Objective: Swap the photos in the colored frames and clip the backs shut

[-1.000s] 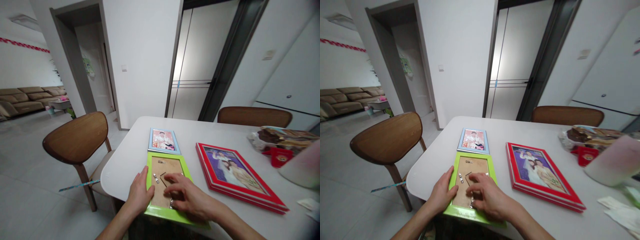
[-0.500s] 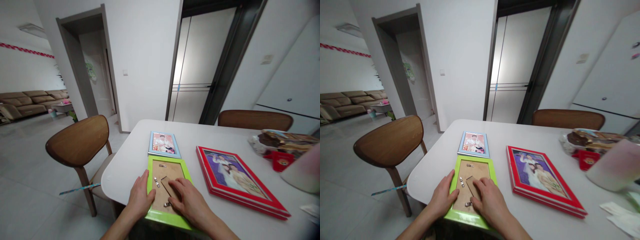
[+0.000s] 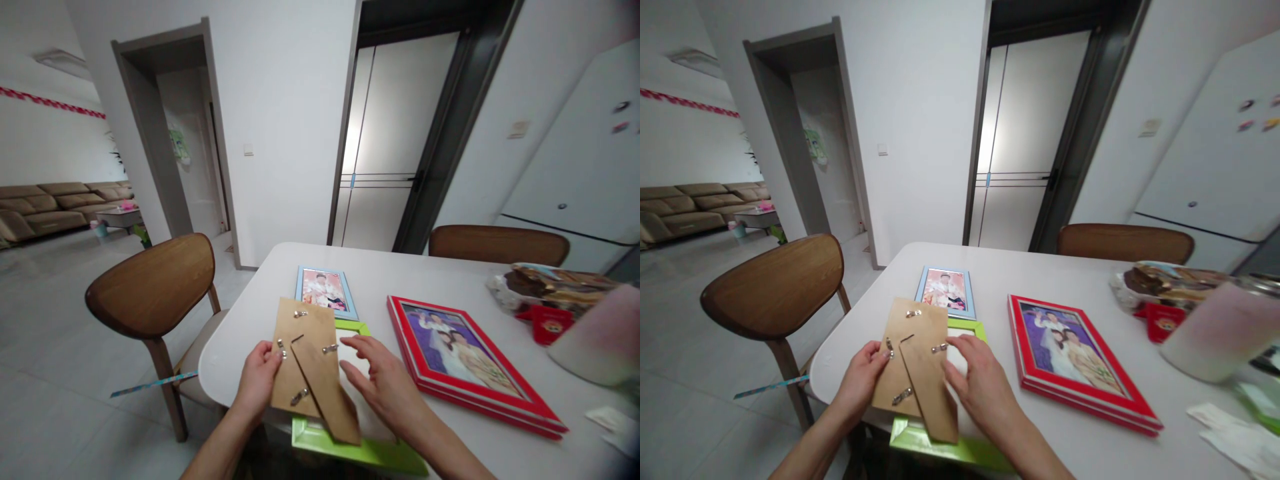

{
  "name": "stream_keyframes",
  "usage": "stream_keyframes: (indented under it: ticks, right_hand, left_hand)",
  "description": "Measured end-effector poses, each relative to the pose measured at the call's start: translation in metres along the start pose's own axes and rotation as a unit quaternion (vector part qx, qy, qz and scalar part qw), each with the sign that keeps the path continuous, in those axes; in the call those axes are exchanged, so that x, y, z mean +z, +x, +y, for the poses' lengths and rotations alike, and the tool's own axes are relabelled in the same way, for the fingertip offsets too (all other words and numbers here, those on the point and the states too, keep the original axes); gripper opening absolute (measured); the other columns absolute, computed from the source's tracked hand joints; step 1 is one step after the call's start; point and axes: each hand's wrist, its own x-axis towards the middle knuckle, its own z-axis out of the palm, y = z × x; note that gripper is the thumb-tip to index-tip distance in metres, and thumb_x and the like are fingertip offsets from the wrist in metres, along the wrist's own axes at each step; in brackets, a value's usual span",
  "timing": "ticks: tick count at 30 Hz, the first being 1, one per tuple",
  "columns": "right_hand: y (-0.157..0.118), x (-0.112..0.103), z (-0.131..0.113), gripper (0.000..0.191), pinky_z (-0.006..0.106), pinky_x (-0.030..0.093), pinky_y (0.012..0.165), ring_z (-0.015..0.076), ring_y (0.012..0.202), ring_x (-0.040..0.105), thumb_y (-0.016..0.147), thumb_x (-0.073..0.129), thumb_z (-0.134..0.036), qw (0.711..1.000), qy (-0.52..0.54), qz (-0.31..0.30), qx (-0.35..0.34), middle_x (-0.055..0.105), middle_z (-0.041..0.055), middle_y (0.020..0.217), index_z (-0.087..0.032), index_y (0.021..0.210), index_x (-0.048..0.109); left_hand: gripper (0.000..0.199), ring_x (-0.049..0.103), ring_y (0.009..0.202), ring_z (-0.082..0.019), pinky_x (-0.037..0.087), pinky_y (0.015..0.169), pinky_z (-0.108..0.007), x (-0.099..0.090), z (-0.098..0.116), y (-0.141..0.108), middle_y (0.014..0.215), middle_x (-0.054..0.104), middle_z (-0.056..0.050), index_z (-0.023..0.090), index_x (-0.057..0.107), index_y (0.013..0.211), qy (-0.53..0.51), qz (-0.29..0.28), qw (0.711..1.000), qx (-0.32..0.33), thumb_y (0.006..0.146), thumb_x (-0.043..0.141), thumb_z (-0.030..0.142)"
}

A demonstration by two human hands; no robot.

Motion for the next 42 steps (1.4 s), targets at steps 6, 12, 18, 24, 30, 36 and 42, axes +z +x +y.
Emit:
stream_keyframes:
  ticks: [6,12,18,24,30,36,42]
  right_hand:
    - [-0.009,0.011,0.048,0.042,0.034,0.038,0.079,0.0235,0.090,0.052,0.073,0.044,-0.026,0.986,-0.138,-0.028,0.088,0.056,0.0154,0.096,-0.007,0.109,0.049]
    - [-0.008,0.017,0.055,0.050,0.032,0.039,0.072,0.0238,0.084,0.055,0.069,0.041,-0.018,0.978,-0.147,-0.055,0.134,0.058,0.0170,0.092,-0.004,0.117,0.039]
    - [-0.006,0.004,0.049,0.061,0.028,0.043,0.057,0.0185,0.061,0.058,0.064,0.041,-0.021,0.967,0.076,-0.037,0.242,0.061,0.0068,0.072,-0.008,0.123,0.029]
    - [-0.014,-0.013,0.022,0.074,0.027,0.046,0.053,0.0148,0.054,0.060,0.065,0.040,-0.026,0.846,0.442,-0.047,0.295,0.063,0.0034,0.078,-0.018,0.132,0.009]
    - [-0.012,-0.019,0.013,0.088,0.024,0.043,0.049,0.0115,0.047,0.053,0.061,0.059,-0.034,0.832,0.482,-0.016,0.276,0.059,-0.0029,0.064,-0.021,0.132,0.009]
    - [-0.010,-0.008,0.049,0.067,0.027,0.042,0.055,0.0163,0.057,0.055,0.067,0.048,-0.028,0.962,0.140,-0.016,0.233,0.057,0.0026,0.066,-0.007,0.127,0.027]
    - [-0.016,0.006,0.065,0.050,0.031,0.041,0.075,0.0226,0.084,0.056,0.072,0.041,-0.024,0.981,-0.101,-0.051,0.156,0.059,0.0167,0.097,-0.002,0.117,0.042]
  left_hand:
    - [0.024,0.055,0.047,-0.013,0.040,0.045,-0.021,-0.067,-0.010,0.007,0.052,0.057,0.004,0.016,0.048,0.067,0.033,0.055,0.997,-0.053,0.063,0.053,0.039]
    - [0.021,0.055,0.048,-0.016,0.039,0.046,-0.024,-0.096,-0.020,0.017,0.048,0.053,0.004,0.017,0.049,0.066,0.149,0.081,0.985,-0.042,0.060,0.056,0.036]
    - [0.036,0.049,0.098,-0.025,0.033,0.087,-0.038,-0.076,-0.007,0.013,0.096,0.055,-0.007,0.015,0.050,0.096,0.254,0.124,0.957,0.063,0.061,0.055,0.023]
    - [0.058,0.034,0.116,-0.023,0.027,0.098,-0.037,0.031,0.014,-0.036,0.126,0.039,-0.009,0.017,0.039,0.116,0.247,-0.073,0.944,0.205,0.064,0.060,0.029]
    - [0.053,0.042,0.107,-0.025,0.033,0.093,-0.036,0.074,0.033,-0.059,0.118,0.046,-0.013,0.012,0.040,0.117,0.275,-0.162,0.880,0.351,0.065,0.052,0.015]
    - [0.042,0.055,0.081,-0.018,0.045,0.072,-0.028,0.022,0.037,-0.051,0.092,0.056,-0.007,0.017,0.039,0.112,0.234,0.046,0.930,0.280,0.070,0.041,0.012]
    - [0.041,0.053,0.092,-0.021,0.042,0.079,-0.032,-0.031,0.007,-0.041,0.102,0.056,-0.004,0.019,0.039,0.109,0.265,0.098,0.952,0.120,0.069,0.041,0.015]
